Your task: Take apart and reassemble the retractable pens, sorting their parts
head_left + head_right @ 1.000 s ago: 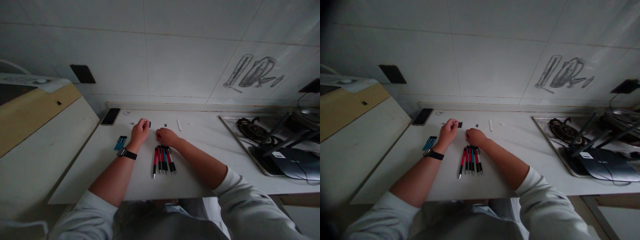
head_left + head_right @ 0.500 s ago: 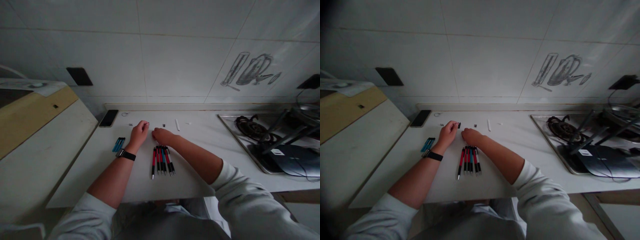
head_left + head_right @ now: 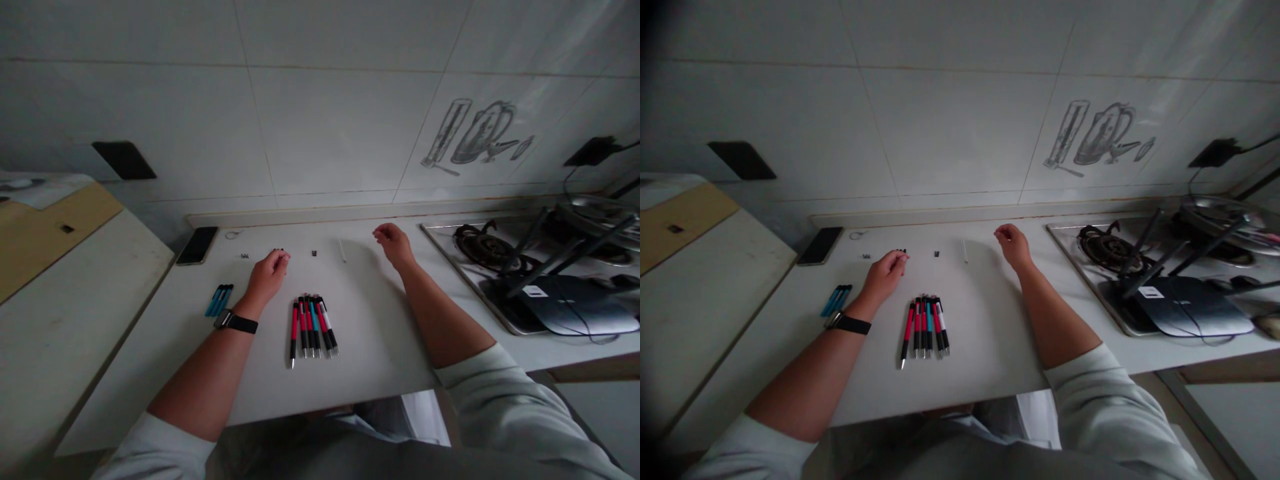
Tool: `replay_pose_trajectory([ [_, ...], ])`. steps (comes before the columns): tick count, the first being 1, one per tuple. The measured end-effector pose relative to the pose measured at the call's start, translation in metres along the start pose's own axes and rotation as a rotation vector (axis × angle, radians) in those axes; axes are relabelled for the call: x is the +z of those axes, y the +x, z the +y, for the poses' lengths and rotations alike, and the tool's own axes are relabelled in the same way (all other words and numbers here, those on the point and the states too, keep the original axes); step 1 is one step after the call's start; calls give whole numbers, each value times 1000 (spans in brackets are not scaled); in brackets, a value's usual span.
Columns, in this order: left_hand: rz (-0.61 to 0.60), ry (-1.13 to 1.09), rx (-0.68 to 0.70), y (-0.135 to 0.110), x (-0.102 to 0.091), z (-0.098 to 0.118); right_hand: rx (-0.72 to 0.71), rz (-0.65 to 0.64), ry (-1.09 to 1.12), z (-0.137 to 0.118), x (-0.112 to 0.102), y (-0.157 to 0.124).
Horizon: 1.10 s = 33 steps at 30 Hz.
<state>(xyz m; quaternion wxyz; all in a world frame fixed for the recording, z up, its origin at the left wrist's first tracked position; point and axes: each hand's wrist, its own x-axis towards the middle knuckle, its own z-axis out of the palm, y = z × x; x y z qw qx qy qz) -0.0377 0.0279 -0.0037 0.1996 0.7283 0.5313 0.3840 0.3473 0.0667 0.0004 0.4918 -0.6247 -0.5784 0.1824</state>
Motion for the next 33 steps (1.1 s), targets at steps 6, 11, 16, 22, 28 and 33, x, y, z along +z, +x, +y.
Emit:
replay_pose_trajectory([
  [6, -41, 21, -13, 1, 0, 0, 206, -69, 124, 28, 1, 12],
  [11, -93, 27, -3, 1, 1, -3, 123, -111, -94, 36, 0, 14],
  [16, -119, 31, -2, 1, 4, -7, 6, -171, -459, 36, -11, 12],
  [22, -133, 16, -8, 1, 5, -6, -57, -295, -593, 29, -11, 10],
  [28, -123, 13, -3, 1, 4, -5, -48, -268, -600, 27, -10, 8],
  [33, -125, 17, -9, 1, 3, -4, -64, -242, -706, 26, -9, 5],
])
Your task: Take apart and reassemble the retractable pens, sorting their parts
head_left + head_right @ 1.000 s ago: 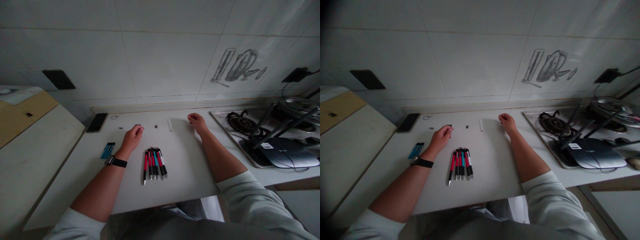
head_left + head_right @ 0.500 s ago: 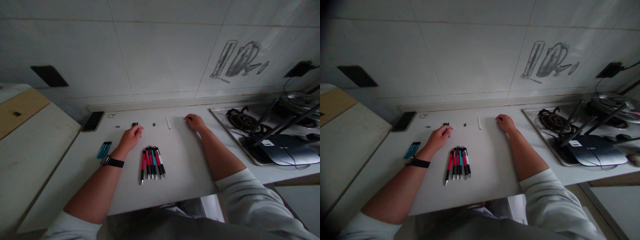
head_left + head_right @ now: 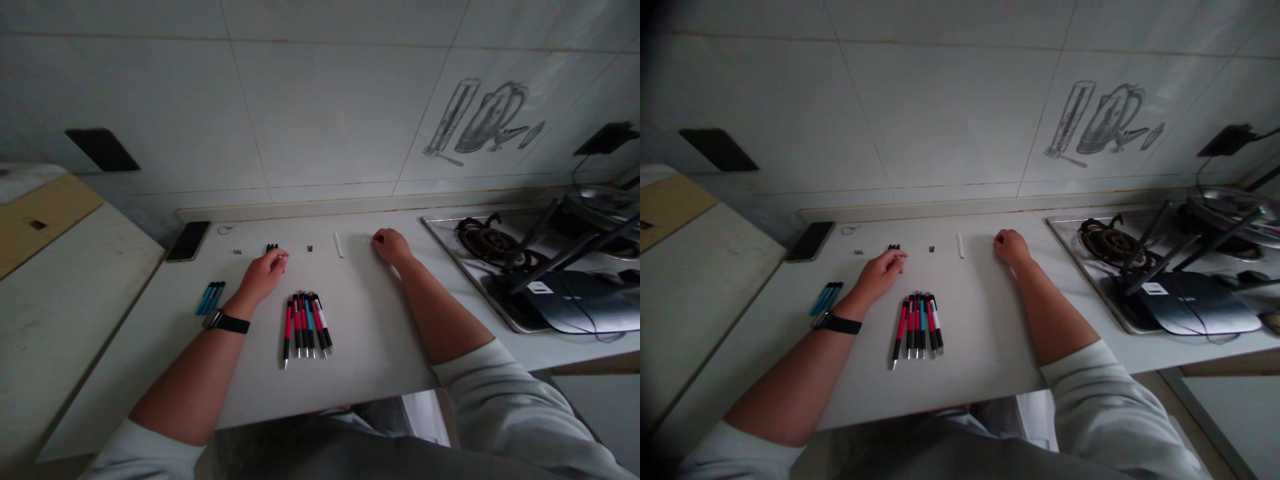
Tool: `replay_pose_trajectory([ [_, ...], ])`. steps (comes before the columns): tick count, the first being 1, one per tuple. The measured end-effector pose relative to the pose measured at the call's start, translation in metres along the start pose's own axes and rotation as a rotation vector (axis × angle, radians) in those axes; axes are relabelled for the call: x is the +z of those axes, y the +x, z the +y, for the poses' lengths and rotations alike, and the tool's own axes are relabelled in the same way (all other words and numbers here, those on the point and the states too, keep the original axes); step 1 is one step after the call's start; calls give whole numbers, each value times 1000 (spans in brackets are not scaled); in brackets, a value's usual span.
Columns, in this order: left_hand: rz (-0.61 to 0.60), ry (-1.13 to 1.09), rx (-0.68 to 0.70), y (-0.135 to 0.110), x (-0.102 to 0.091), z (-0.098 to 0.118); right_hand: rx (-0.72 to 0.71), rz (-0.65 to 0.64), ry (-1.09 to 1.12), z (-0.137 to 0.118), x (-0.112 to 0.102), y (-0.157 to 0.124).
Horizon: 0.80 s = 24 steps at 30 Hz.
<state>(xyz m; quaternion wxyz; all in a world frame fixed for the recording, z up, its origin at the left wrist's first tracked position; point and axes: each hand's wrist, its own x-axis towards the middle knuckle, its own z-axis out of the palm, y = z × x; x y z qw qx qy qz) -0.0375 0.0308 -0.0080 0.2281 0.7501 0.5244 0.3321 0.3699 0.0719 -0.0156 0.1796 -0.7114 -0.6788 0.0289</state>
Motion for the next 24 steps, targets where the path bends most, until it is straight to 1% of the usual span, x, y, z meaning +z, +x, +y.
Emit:
replay_pose_trajectory([
  [4, -4, 10, -4, 0, -1, 2, -13, 7, -28, -2, 1, -1],
  [12, -20, 12, 13, 0, 0, -1, 37, 37, -8, -10, 3, -5],
  [19, -30, 15, 0, 0, 0, 0, 25, 7, -10, -8, 2, -4],
  [24, -33, 12, -4, -1, 0, 1, 21, 30, 5, -8, 5, -3],
])
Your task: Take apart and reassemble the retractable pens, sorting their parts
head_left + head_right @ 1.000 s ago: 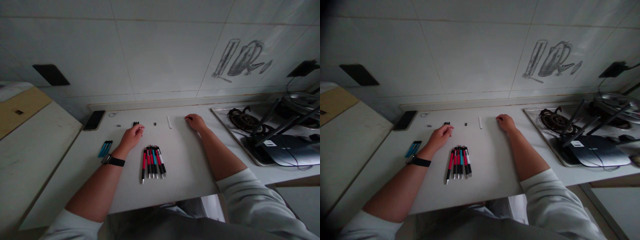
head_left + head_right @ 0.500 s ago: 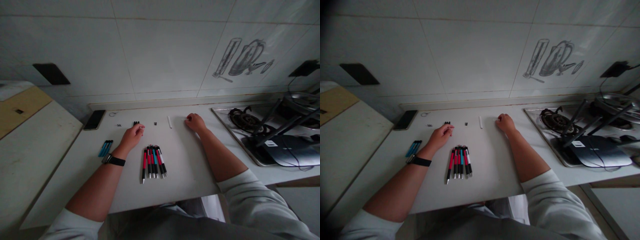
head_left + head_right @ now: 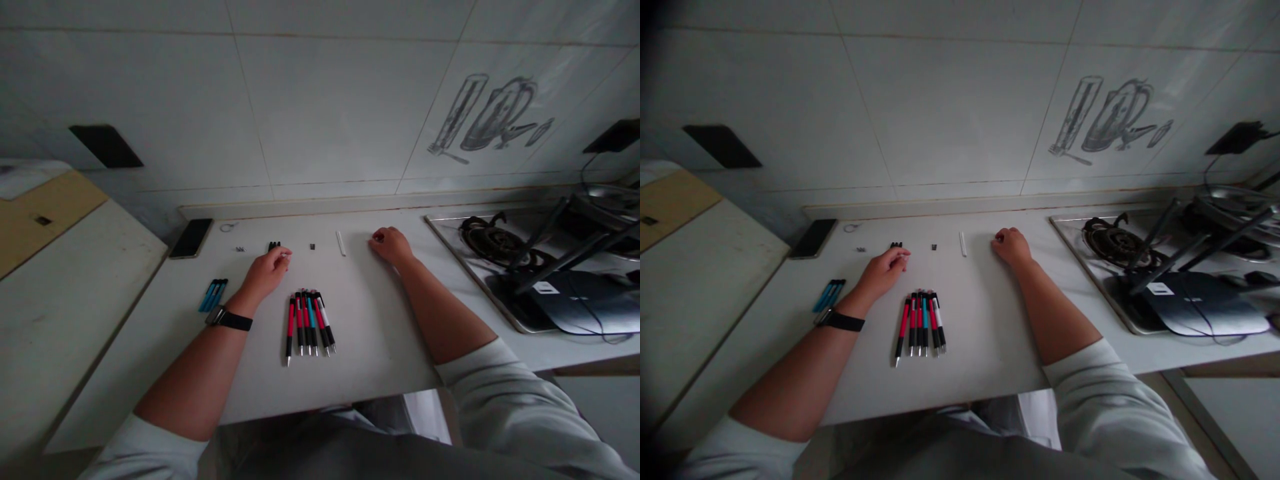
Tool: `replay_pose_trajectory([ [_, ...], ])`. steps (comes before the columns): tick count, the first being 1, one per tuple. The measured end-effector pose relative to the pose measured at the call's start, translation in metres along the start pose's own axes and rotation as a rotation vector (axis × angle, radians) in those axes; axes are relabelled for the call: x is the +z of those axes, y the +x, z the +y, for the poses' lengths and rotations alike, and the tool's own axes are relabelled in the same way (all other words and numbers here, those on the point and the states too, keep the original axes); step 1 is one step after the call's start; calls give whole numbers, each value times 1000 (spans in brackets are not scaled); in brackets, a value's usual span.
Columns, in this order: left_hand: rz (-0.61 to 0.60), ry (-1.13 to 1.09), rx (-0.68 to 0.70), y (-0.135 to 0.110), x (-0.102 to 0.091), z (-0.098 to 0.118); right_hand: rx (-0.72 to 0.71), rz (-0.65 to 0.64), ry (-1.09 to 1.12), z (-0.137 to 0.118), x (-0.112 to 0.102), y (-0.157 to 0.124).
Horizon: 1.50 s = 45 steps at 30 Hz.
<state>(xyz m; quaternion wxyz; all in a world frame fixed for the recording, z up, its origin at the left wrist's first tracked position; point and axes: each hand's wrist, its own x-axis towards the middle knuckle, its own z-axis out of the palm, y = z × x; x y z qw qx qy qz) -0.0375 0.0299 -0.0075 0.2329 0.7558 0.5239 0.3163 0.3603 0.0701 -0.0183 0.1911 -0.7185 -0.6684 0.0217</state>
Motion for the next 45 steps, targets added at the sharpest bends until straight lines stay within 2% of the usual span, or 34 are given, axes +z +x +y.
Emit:
replay_pose_trajectory([
  [5, 2, -1, 4, 0, 0, 0, -27, 13, 29, 1, 1, -1],
  [12, -5, 13, 0, -1, -2, 3, 9, 21, -66, 0, -2, -2],
  [17, -7, 21, 10, 0, -3, 6, -17, 34, -5, -5, -1, -4],
  [32, -5, 38, 9, 0, -1, 3, -47, -30, -98, -5, -11, -5],
  [36, -12, 73, 34, -1, -1, 2, -17, -54, -120, -3, -13, -5],
  [45, -45, 238, 149, -4, -1, 10, 31, -5, -96, -7, -5, -4],
])
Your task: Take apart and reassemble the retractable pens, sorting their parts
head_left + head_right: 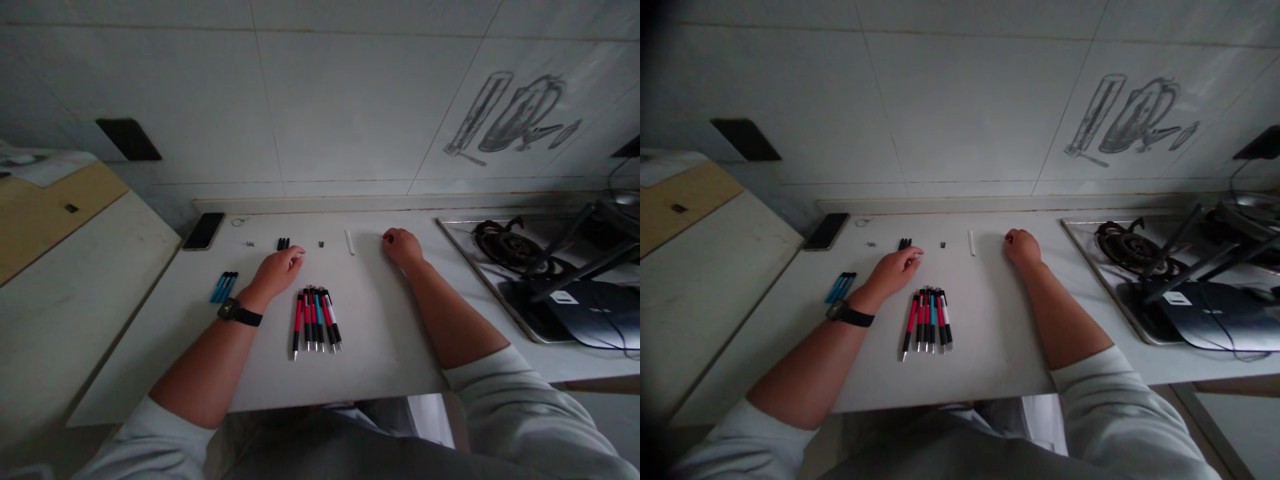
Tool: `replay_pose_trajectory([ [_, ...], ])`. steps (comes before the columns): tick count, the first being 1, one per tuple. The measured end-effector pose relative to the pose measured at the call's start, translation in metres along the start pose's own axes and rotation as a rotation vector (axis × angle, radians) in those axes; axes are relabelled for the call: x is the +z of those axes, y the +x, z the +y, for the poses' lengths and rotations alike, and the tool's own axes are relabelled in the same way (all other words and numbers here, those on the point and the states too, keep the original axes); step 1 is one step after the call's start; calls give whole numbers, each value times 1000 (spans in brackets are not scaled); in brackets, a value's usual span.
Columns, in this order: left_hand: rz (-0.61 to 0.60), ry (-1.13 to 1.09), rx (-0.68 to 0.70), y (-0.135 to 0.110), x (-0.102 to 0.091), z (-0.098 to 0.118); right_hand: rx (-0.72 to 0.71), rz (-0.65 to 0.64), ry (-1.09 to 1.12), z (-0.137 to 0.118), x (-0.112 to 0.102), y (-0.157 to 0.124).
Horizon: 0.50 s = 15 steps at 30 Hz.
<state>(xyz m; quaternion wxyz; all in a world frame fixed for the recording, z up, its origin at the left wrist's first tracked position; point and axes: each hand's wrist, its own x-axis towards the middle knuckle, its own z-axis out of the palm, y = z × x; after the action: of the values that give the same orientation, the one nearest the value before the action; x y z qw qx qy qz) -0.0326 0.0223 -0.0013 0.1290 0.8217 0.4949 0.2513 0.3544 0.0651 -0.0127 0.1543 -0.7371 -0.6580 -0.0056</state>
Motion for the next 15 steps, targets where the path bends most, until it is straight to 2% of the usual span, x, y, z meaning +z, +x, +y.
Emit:
replay_pose_trajectory([
  [8, -11, -47, -47, 1, 0, -1, -86, -81, 81, 7, -6, 2],
  [15, -13, -55, -52, 1, -2, 1, -95, -97, 90, 9, -8, 3],
])
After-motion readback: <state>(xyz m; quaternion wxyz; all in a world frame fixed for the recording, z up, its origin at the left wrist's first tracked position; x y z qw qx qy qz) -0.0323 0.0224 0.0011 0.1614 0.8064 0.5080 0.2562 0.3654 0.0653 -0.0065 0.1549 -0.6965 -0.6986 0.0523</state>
